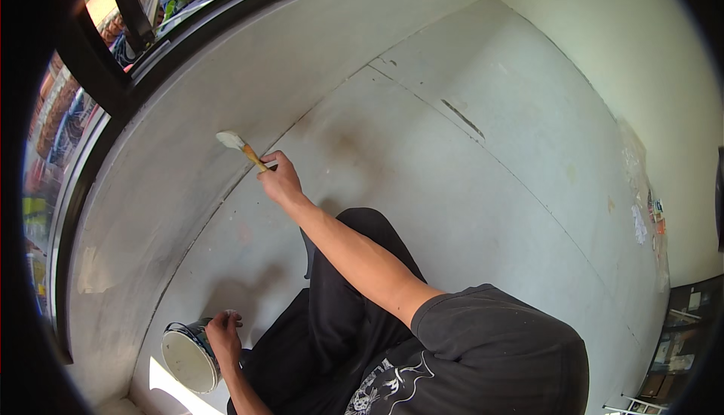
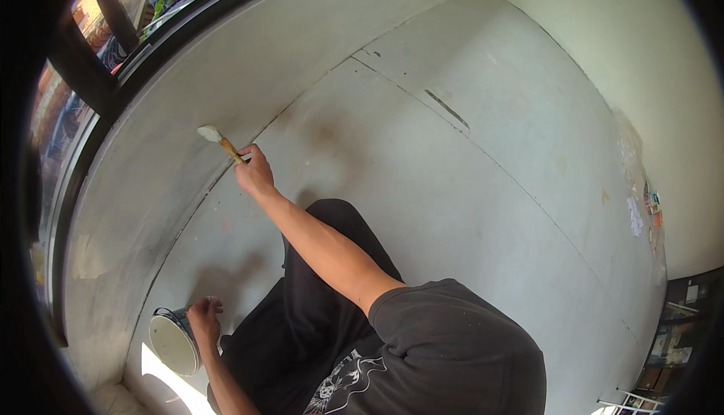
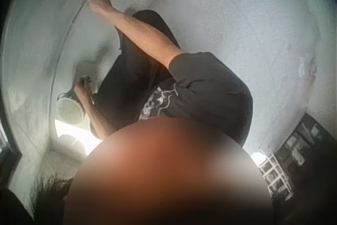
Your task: Painting a wall below a window with a brush and paint bucket.
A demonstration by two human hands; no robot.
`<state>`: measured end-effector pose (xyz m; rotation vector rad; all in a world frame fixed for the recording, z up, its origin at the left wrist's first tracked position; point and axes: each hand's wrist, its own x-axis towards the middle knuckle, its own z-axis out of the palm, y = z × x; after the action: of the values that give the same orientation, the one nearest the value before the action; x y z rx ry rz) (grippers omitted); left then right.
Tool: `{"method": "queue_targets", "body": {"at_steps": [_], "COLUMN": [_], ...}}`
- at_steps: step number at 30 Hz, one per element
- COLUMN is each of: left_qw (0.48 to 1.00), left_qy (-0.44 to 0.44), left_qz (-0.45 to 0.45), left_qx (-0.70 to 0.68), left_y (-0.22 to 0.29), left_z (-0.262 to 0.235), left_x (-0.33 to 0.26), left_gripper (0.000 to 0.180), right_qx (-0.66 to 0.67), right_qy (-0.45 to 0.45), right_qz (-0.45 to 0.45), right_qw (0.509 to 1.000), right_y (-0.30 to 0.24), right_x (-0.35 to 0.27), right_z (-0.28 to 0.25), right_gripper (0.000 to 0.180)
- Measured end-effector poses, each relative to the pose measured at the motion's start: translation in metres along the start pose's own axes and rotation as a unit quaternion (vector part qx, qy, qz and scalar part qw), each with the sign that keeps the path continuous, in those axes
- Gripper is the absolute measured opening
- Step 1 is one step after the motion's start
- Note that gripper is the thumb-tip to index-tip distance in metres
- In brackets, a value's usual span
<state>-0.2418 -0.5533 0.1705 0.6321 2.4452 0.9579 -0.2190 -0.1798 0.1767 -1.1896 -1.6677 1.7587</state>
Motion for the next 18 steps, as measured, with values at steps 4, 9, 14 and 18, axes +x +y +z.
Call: {"method": "queue_targets", "body": {"at_steps": [4, 9, 14, 18], "left_qw": [0.999, 0.997, 0.995, 0.991], "left_qy": [0.032, 0.021, 0.038, 0.039], "left_qz": [0.012, 0.001, 0.005, 0.039], "left_qx": [0.027, 0.08, 0.096, 0.12], "left_y": [0.023, 0.037, 0.03, 0.018], "left_z": [-0.005, -0.005, -0.007, -0.004], "left_x": [-0.005, -0.003, -0.007, -0.008], "left_gripper": [0.018, 0.017, 0.021, 0.021], "right_qx": [0.074, 0.053, -0.05, -0.141], "right_qy": [0.102, -0.068, -0.238, -0.371], "right_qz": [-0.04, -0.017, -0.096, -0.165], "right_qw": [0.991, 0.996, 0.965, 0.903], "right_y": [0.011, 0.018, 0.036, 0.03], "right_x": [0.008, -0.003, -0.04, -0.061], "right_z": [0.001, 0.025, 0.059, 0.063], "right_gripper": [0.037, 0.031, 0.032, 0.029]}}
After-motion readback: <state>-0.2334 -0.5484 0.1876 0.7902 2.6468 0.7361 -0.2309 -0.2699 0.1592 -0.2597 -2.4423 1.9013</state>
